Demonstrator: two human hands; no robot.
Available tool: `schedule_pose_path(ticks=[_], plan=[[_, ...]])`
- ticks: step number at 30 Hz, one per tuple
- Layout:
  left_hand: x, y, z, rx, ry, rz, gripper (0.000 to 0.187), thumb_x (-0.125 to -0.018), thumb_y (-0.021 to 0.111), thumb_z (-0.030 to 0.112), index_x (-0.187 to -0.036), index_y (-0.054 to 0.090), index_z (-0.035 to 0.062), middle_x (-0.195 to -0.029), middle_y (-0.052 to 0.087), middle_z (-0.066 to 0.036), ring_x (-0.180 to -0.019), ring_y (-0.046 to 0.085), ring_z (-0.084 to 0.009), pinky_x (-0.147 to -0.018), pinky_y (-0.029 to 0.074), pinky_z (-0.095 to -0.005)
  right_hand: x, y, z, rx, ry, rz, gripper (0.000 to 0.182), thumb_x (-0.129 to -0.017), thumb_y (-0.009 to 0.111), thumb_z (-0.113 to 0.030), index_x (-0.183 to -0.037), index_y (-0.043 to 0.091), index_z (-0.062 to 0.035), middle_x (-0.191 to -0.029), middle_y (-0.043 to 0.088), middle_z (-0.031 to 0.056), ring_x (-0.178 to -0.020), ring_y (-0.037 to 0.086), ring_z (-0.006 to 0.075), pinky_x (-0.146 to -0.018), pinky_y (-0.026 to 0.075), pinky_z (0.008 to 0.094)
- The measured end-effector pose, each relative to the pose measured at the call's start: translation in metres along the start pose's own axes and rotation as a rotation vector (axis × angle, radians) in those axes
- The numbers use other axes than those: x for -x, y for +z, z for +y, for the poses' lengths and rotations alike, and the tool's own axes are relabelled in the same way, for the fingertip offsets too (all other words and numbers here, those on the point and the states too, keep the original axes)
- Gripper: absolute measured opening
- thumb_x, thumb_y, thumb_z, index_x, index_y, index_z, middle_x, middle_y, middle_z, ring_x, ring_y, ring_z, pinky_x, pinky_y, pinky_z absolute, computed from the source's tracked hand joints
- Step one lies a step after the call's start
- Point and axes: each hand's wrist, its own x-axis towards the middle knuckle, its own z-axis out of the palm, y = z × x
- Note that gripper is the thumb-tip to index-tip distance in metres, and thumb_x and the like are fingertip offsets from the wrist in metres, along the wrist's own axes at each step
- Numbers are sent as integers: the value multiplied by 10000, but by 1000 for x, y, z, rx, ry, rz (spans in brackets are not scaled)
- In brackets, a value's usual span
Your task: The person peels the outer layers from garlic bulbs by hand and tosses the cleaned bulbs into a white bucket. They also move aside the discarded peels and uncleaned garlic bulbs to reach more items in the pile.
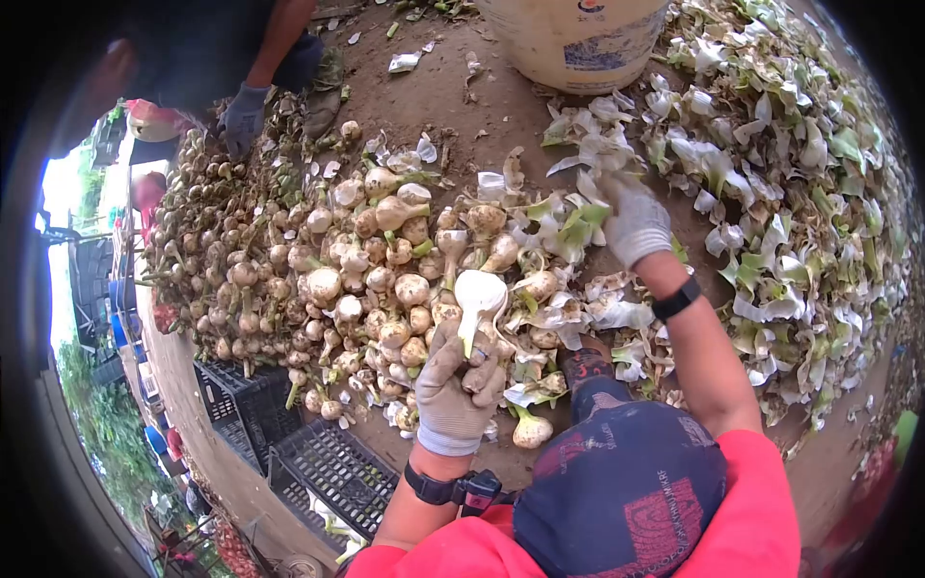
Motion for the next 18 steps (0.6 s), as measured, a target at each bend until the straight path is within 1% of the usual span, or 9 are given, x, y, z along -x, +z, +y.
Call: schedule_pose_path(ticks=[1,4,5,8,9,11,13,16,18], plan=[[-3,-4,2,-31,14,-51,189,-871,596,202,-1020,538,102,-801,530,-49,-571,464,-70,-427,371,-204,9,-19,-8,436,-247,66,232,-726,637,-95,-949,666,-41,-1063,638,141,-967,592,306,-850,464,396],[-25,40,35,-96,86,-303,163,-872,627,209,-884,493,117,-783,575,-46,-580,529,-72,-398,382,-186,35,-53,-25,409,-134,-220,286,-753,600,-161,-1026,661,-104,-1238,551,122,-1094,516,333,-929,398,479],[-36,73,52,-188,88,-347,202,-854,657,237,-888,499,116,-812,611,-53,-605,587,-75,-362,393,-182,44,-47,-11,329,-197,-146,374,-731,625,-138,-1104,620,-117,-1160,582,128,-1032,538,320,-904,404,492],[-69,155,79,-489,357,-732,349,-894,600,281,-1157,479,85,-998,585,-95,-804,595,-135,-620,502,-253,60,-56,-33,325,-370,-11,482,-717,644,-122,-1191,555,-141,-1157,572,137,-1043,544,299,-870,425,484],[-70,178,82,-666,507,-736,410,-913,573,297,-1236,453,76,-1055,568,-101,-864,588,-150,-686,510,-265,63,-58,-42,261,-373,-213,526,-706,661,-128,-1215,531,-152,-1181,557,145,-1071,535,308,-880,430,474],[-72,178,87,-1032,867,-559,425,-923,558,282,-1275,469,62,-1099,548,-103,-885,580,-169,-735,513,-276,68,-53,-68,155,-353,-558,546,-699,674,-137,-1222,522,-168,-1226,533,165,-1107,530,326,-887,443,460],[-72,149,78,-1177,910,-294,338,-898,584,169,-1200,512,34,-1041,561,-79,-841,570,-143,-721,505,-255,71,-27,-72,108,-325,-692,521,-703,671,-141,-1205,538,-174,-1245,525,175,-1114,533,335,-883,452,456],[-72,37,50,-1172,434,27,211,-891,587,89,-1088,550,23,-903,586,-35,-722,544,-91,-600,474,-215,58,31,-63,430,-591,-656,370,-781,614,-207,-1148,580,-173,-1104,602,191,-1054,585,305,-836,478,435],[-61,-15,18,-1076,134,239,342,-898,609,226,-1167,531,31,-886,589,-37,-657,532,-90,-547,459,-209,42,23,-75,295,-283,-1019,396,-784,602,-202,-1177,569,-165,-1097,605,192,-1067,572,317,-855,474,424]])
